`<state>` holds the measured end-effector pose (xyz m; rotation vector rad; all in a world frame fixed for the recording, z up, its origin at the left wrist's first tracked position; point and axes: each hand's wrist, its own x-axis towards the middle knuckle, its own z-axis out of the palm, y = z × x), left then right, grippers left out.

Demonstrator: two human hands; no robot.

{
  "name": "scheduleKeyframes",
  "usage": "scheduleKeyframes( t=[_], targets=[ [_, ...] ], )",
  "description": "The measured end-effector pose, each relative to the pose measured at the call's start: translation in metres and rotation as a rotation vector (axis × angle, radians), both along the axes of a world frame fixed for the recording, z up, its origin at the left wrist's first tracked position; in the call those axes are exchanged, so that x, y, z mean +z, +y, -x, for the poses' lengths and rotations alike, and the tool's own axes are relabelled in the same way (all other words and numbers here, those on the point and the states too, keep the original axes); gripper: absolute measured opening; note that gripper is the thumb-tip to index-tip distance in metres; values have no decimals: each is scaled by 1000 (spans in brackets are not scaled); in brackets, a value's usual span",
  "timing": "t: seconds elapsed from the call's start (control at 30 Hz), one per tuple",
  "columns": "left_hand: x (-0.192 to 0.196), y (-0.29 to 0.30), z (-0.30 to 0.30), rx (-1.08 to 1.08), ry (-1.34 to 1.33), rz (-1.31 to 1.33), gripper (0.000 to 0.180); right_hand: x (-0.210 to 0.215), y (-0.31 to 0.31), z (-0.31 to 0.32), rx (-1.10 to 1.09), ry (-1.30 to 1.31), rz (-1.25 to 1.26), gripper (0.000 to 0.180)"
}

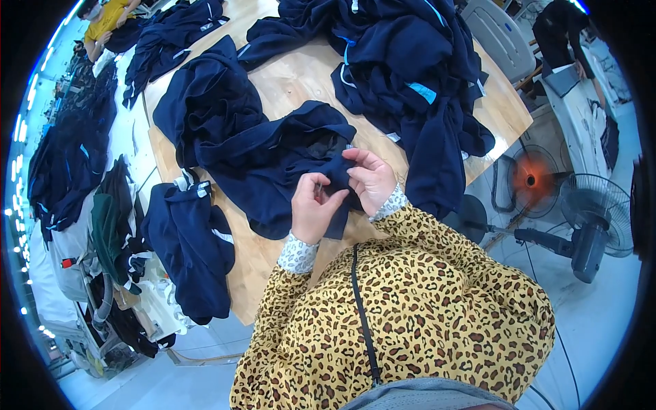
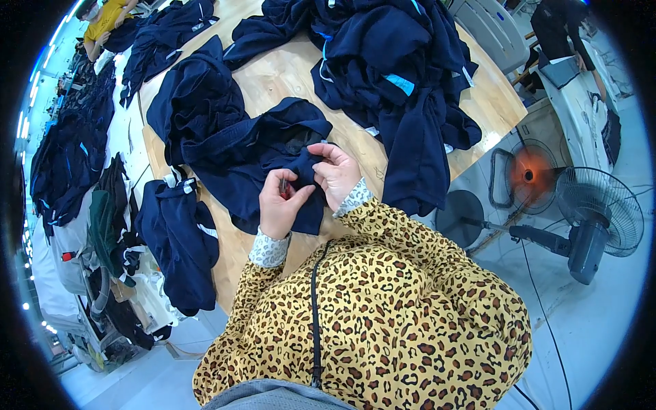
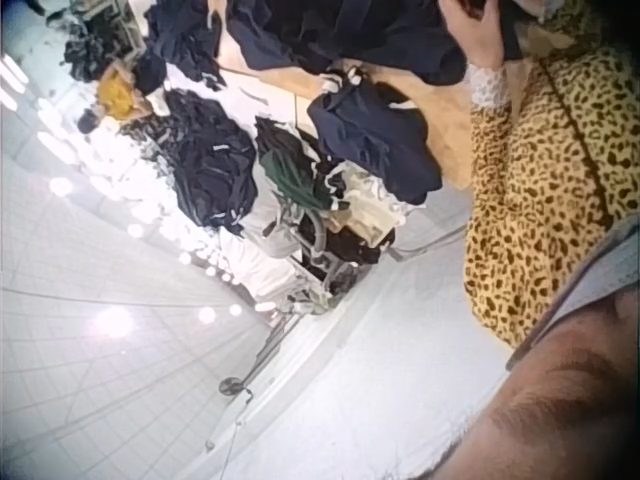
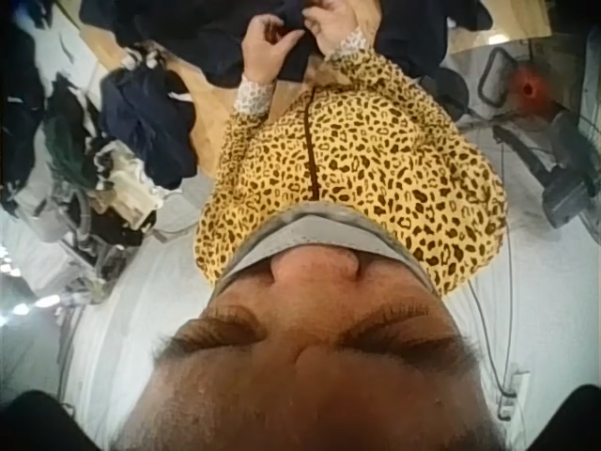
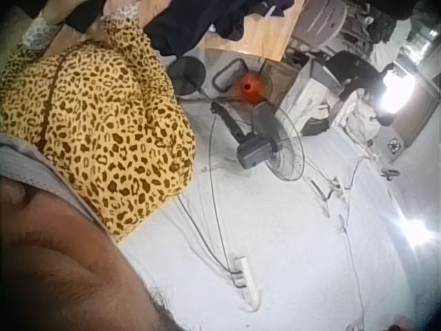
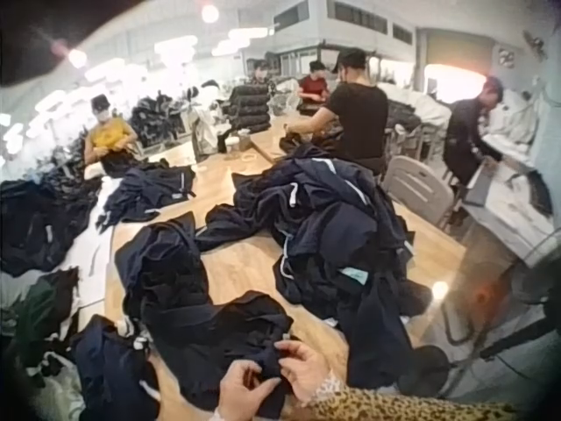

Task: Trimming loose threads and inspecting navy blue athletic pants in a garment factory.

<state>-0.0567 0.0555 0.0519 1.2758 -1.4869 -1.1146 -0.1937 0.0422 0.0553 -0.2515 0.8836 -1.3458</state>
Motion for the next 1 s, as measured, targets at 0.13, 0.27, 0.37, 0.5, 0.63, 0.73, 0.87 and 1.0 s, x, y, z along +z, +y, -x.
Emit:
scheduleKeyframes(
  t=[0.13, 0.27, 0.37, 0.5, 0.63, 0.73, 0.87, 1.0],
  targets=[
    [-13, -1, -1, -10, 109, -8, 19, 7, 4, -2, -2, 4, 33, 33],
    [-3, -4, -1, 102, 322, -203, 15, -2, 6, 2, 58, 66, 107, 37],
    [-2, -3, 2, -23, 321, -170, 27, 6, 7, -1, 60, 77, 164, 40],
    [-7, 1, 5, -57, 354, -216, 34, 2, 9, -1, 76, 5, 219, 44],
    [-4, 0, 2, 13, 496, -230, 32, 10, 7, 0, 63, -78, 210, 47],
    [1, 0, -2, 49, 386, -128, 32, -16, 3, 7, 116, 328, 315, 42],
    [5, 0, -10, 74, 316, -114, 32, -23, 4, 5, 108, 662, 383, 34],
    [2, 1, -15, 63, 326, -133, 33, -18, 4, 6, 100, 639, 422, 35]
  ],
)
